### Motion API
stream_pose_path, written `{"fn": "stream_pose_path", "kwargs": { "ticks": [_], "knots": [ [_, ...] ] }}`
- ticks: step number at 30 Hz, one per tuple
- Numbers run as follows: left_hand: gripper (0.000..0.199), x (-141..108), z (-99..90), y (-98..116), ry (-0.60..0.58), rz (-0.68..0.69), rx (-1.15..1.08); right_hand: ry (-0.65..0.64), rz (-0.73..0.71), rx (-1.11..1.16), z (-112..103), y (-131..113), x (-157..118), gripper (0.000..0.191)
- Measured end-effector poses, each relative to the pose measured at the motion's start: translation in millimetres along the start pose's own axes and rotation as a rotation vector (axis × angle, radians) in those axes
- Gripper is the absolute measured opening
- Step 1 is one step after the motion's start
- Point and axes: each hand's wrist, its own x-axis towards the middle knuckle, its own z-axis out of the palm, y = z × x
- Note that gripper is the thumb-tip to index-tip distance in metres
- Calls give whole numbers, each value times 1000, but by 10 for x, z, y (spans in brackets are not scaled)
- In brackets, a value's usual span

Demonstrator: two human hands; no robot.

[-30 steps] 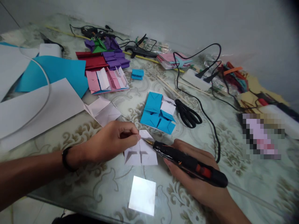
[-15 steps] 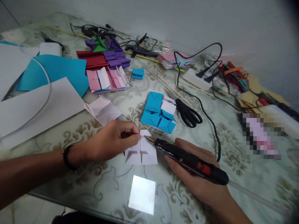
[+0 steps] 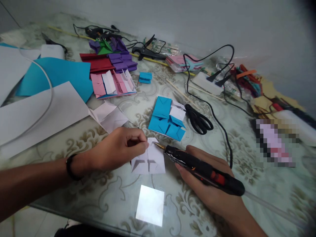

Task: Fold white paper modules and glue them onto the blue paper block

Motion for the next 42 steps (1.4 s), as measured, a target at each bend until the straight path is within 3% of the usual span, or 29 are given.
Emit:
{"fn": "stream_pose_path", "kwargs": {
  "ticks": [15, 30, 42],
  "knots": [
    [23, 14, -1, 6, 97, 31, 15, 4, 14, -55, -12, 49, -9, 34],
    [22, 34, -22, 25, 120, 66, -12, 37, 81, -94, -55, 55, 2, 37],
    [19, 11, -4, 14, 157, 110, 155, 20, 98, -74, -60, 51, 24, 35]
  ]
}}
